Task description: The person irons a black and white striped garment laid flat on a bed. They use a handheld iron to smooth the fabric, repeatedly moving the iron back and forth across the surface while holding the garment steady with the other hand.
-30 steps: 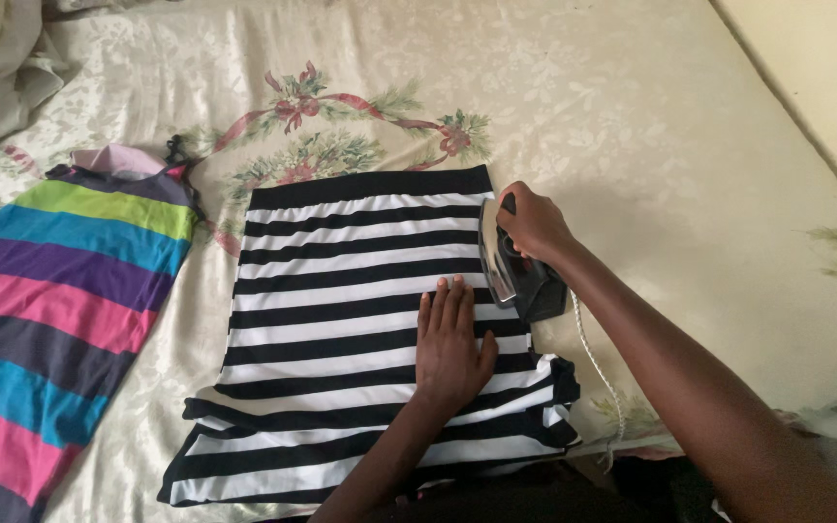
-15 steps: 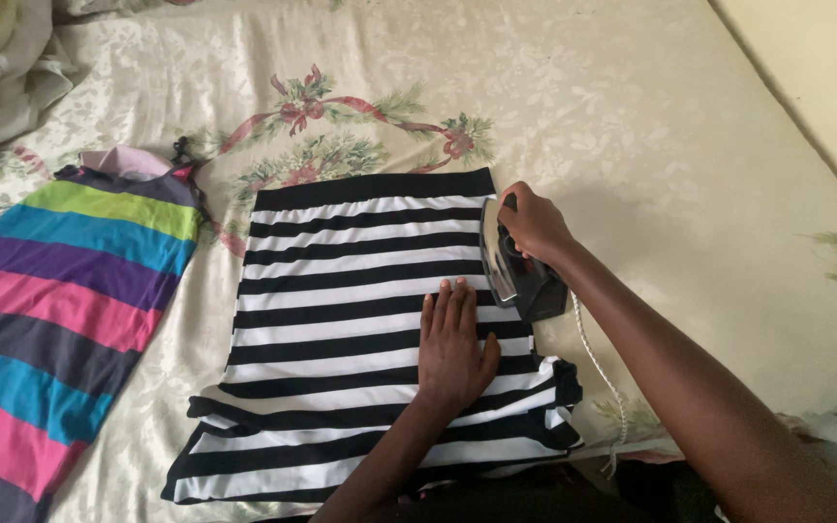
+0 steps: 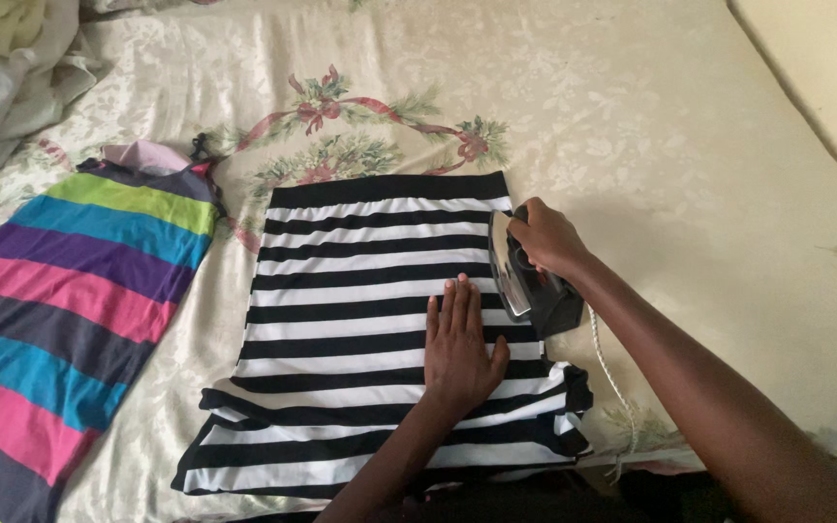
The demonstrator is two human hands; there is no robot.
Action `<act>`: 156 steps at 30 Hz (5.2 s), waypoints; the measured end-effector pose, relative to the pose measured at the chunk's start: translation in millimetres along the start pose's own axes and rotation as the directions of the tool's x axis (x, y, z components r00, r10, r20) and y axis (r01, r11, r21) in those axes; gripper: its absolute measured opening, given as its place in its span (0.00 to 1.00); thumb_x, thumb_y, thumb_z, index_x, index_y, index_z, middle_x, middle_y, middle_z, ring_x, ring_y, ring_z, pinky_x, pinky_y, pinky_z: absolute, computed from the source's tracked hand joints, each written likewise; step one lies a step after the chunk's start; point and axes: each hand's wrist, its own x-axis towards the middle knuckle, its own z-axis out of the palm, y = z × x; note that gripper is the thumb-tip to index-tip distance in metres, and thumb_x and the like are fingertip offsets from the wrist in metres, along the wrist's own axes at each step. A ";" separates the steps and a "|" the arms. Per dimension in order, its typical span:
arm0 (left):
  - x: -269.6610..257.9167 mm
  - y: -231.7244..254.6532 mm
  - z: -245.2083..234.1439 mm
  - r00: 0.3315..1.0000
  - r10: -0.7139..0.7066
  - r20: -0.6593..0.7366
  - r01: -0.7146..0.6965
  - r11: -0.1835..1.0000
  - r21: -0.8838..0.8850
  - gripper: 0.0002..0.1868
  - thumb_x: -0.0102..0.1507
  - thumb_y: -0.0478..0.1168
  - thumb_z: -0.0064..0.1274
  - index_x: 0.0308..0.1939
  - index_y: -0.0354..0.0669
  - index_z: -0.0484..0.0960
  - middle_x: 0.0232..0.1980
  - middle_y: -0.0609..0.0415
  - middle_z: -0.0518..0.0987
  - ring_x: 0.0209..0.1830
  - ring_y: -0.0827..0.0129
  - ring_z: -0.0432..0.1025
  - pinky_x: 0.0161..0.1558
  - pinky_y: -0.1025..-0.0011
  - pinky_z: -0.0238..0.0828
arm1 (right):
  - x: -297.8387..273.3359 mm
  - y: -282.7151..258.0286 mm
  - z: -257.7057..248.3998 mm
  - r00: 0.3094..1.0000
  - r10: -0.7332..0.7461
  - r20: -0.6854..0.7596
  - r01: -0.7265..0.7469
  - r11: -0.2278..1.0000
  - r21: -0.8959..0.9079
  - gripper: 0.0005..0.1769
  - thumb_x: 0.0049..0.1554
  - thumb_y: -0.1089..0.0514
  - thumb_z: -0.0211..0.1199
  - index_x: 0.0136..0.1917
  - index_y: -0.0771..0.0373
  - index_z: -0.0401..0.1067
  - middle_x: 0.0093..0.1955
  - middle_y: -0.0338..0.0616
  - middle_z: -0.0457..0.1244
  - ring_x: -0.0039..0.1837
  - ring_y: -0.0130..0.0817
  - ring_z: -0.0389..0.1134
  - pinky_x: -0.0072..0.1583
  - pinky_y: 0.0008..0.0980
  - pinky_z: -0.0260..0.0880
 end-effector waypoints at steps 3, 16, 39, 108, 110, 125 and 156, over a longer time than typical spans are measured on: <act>-2.4 -3.1 3.7 1.000 0.019 -0.023 -0.019 1.000 0.020 0.41 0.57 0.52 0.40 0.65 0.26 0.49 0.71 0.35 0.45 0.73 0.51 0.36 0.67 0.54 0.28 | 1.5 -1.9 -0.8 1.000 0.015 -0.019 -0.014 0.999 0.032 0.21 0.53 0.51 0.52 0.49 0.72 0.62 0.26 0.48 0.61 0.25 0.34 0.62 0.30 0.34 0.63; 2.4 -21.9 -6.9 1.000 0.011 -0.008 -0.010 0.998 0.069 0.44 0.60 0.63 0.34 0.66 0.30 0.47 0.71 0.38 0.44 0.73 0.53 0.34 0.67 0.54 0.25 | -16.9 -9.7 -7.4 0.989 -0.133 0.060 0.138 0.985 -0.105 0.19 0.52 0.49 0.58 0.50 0.63 0.63 0.25 0.46 0.61 0.24 0.34 0.63 0.30 0.34 0.64; 33.3 -89.4 -17.6 0.983 -0.075 -0.167 0.090 0.992 0.084 0.40 0.62 0.63 0.32 0.68 0.37 0.52 0.71 0.44 0.52 0.73 0.56 0.42 0.68 0.53 0.28 | -46.2 -35.5 -23.6 0.948 -0.176 0.265 0.204 0.976 -0.079 0.15 0.52 0.51 0.56 0.51 0.58 0.63 0.19 0.43 0.57 0.18 0.32 0.57 0.24 0.34 0.57; 27.3 -114.3 -41.3 0.975 -0.185 -0.121 0.195 0.978 0.071 0.52 0.52 0.74 0.39 0.67 0.41 0.50 0.71 0.50 0.51 0.72 0.65 0.39 0.68 0.57 0.26 | 3.2 -59.2 18.3 0.789 -0.460 0.408 0.599 0.723 -0.344 0.26 0.39 0.39 0.66 0.44 0.59 0.74 0.38 0.50 0.67 0.44 0.45 0.69 0.48 0.40 0.66; 25.2 -117.9 -39.5 0.968 -0.114 -0.224 0.127 0.991 0.044 0.48 0.55 0.70 0.42 0.65 0.37 0.55 0.68 0.45 0.56 0.70 0.60 0.43 0.66 0.55 0.29 | 5.7 -56.5 12.5 0.791 -0.445 0.420 0.595 0.721 -0.355 0.27 0.39 0.40 0.66 0.45 0.61 0.74 0.38 0.51 0.67 0.44 0.45 0.69 0.48 0.40 0.66; 3.5 -205.8 -66.3 0.415 -0.357 -0.837 0.635 0.773 -0.014 0.20 0.48 0.42 0.57 0.42 0.39 0.73 0.37 0.46 0.74 0.37 0.52 0.68 0.37 0.58 0.57 | -3.5 -82.0 10.3 0.842 -0.222 0.491 0.446 0.800 -0.402 0.25 0.41 0.40 0.65 0.42 0.62 0.75 0.32 0.52 0.66 0.36 0.43 0.69 0.42 0.40 0.68; 24.6 -287.7 -75.3 0.515 -0.857 0.004 0.604 0.359 -0.712 0.19 0.60 0.51 0.48 0.38 0.35 0.77 0.33 0.49 0.77 0.34 0.64 0.70 0.37 0.65 0.65 | 16.6 -81.5 30.9 0.807 -0.311 0.502 0.537 0.741 -0.403 0.28 0.38 0.38 0.66 0.41 0.64 0.76 0.31 0.53 0.66 0.34 0.41 0.69 0.41 0.37 0.66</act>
